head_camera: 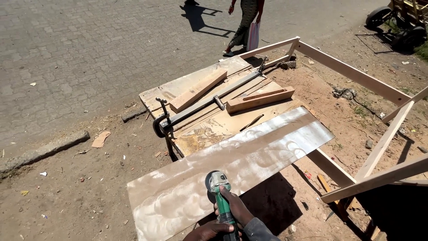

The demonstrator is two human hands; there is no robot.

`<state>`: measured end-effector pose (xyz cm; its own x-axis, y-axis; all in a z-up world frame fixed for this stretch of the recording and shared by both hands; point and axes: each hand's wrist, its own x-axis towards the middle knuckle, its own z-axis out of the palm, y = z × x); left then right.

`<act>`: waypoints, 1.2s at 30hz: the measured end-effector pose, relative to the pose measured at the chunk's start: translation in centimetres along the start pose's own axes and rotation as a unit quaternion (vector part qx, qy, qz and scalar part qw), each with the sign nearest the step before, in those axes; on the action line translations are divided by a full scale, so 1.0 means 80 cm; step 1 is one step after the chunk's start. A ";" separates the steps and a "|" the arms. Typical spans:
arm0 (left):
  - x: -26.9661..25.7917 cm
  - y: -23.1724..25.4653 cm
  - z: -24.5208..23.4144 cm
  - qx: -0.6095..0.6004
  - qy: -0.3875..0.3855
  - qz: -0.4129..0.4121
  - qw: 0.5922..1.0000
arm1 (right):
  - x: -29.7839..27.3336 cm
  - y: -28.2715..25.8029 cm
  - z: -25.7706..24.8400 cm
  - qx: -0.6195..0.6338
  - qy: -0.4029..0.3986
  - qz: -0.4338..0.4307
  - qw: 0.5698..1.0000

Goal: Sanding a wooden board using an angle grinder with a sanding disc attachment.

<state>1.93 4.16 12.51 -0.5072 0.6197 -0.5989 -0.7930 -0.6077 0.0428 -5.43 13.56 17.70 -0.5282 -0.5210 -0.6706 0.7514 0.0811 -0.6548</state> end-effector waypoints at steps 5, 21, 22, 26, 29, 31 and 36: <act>-0.014 -0.004 0.015 0.037 -0.023 0.003 0.999 | -0.007 0.002 0.000 0.014 0.017 0.004 1.000; -0.021 -0.002 0.009 0.063 -0.040 0.030 0.997 | -0.004 -0.002 0.012 -0.026 0.029 -0.022 0.999; -0.023 0.001 0.010 0.062 -0.040 0.033 0.997 | -0.001 -0.003 0.012 -0.028 0.027 -0.023 0.999; -0.020 0.005 0.007 0.012 -0.004 0.031 0.999 | 0.003 -0.004 0.016 -0.025 0.025 -0.014 0.999; -0.018 0.007 0.003 -0.006 -0.009 0.025 1.000 | 0.006 -0.005 0.016 -0.008 0.027 -0.009 1.000; -0.011 0.008 -0.007 -0.018 -0.018 0.018 1.000 | 0.011 -0.003 0.014 0.007 0.023 -0.006 1.000; -0.013 0.011 0.002 0.003 -0.046 0.009 0.999 | 0.014 -0.002 0.006 0.032 0.013 -0.006 0.999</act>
<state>1.71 3.06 13.26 -0.5504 0.6515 -0.5222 -0.7853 -0.6163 0.0589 -5.94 12.53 17.18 -0.5465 -0.5001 -0.6718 0.7685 0.0192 -0.6395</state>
